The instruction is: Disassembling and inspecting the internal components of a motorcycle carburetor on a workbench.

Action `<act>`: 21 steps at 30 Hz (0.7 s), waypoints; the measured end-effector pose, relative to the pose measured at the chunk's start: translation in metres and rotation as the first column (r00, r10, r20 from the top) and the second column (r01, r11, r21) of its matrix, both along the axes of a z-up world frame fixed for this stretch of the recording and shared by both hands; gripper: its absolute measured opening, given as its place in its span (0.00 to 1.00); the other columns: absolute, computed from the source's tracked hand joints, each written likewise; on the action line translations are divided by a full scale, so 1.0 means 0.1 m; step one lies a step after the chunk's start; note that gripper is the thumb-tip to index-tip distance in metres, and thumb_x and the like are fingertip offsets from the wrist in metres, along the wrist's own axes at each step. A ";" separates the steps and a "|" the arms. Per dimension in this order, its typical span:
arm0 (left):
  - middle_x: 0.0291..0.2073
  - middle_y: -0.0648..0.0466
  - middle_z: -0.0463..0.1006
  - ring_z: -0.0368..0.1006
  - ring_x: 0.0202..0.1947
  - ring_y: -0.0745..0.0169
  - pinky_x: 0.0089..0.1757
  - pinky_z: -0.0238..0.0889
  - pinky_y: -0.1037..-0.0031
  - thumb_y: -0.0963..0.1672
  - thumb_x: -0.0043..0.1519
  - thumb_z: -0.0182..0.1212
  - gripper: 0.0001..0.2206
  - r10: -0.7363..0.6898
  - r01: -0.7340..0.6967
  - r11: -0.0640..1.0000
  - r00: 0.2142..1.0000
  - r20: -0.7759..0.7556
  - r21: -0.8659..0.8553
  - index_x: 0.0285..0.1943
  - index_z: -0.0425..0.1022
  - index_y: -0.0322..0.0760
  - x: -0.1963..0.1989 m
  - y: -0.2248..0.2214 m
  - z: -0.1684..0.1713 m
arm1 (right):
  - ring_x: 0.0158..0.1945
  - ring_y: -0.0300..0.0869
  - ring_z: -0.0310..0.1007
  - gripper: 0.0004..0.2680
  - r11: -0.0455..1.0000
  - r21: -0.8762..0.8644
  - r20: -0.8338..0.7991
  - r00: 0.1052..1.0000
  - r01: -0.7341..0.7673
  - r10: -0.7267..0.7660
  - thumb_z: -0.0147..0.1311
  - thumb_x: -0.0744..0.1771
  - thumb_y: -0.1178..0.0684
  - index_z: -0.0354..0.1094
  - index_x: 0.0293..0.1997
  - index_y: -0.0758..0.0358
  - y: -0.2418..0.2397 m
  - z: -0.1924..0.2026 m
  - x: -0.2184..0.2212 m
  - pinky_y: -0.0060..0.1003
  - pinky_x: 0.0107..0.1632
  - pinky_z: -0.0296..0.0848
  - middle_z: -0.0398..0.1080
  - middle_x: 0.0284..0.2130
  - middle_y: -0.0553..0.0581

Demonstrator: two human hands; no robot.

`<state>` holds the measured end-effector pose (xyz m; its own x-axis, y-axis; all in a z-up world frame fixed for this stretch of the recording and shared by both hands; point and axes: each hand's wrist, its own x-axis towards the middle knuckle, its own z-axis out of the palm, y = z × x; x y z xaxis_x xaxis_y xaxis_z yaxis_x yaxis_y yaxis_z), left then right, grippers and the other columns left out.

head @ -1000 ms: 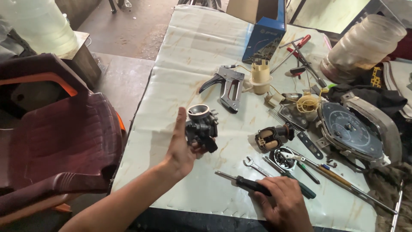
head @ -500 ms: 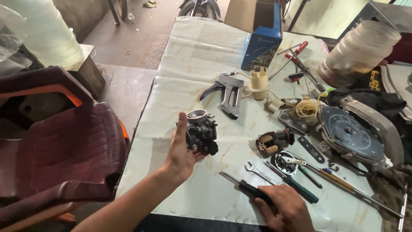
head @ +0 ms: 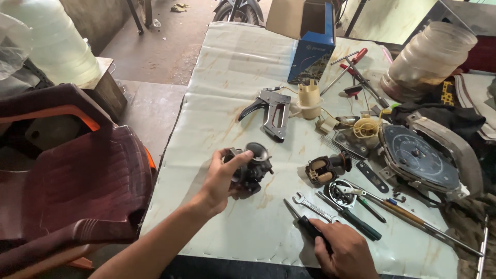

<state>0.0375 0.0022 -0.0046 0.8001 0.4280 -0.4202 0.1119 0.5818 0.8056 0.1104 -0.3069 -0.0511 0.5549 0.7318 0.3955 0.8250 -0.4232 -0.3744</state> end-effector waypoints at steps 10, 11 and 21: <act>0.40 0.39 0.84 0.82 0.41 0.45 0.45 0.72 0.60 0.65 0.46 0.63 0.39 0.025 0.303 0.414 0.939 -0.343 0.858 0.57 0.72 0.38 -0.09 0.08 0.17 | 0.28 0.52 0.74 0.17 0.998 -0.060 0.001 1.000 -0.009 0.009 0.66 0.60 0.45 0.74 0.49 0.61 0.08 0.21 -0.08 0.45 0.34 0.72 0.74 0.25 0.59; 0.40 0.39 0.84 0.82 0.41 0.45 0.45 0.72 0.60 0.65 0.46 0.63 0.39 0.009 0.309 0.409 0.939 -0.343 0.859 0.57 0.72 0.38 -0.11 0.07 0.22 | 0.28 0.52 0.74 0.17 0.998 -0.060 0.001 1.000 0.008 -0.008 0.66 0.60 0.45 0.74 0.49 0.61 0.08 0.23 -0.09 0.45 0.34 0.72 0.74 0.25 0.59; 0.35 0.38 0.84 0.82 0.43 0.41 0.48 0.71 0.55 0.70 0.48 0.50 0.43 0.087 0.595 0.093 0.794 -0.601 0.799 0.56 0.75 0.38 -0.29 0.21 0.40 | 0.30 0.53 0.73 0.13 0.998 0.006 0.017 0.998 -0.068 0.068 0.63 0.62 0.47 0.74 0.47 0.62 0.02 0.29 -0.12 0.46 0.36 0.70 0.74 0.26 0.59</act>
<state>0.0087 0.0229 0.0357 0.8370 0.5266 -0.1488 0.5362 -0.7349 0.4152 0.0988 -0.3049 -0.0217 0.4968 0.7651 0.4096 0.8583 -0.3632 -0.3626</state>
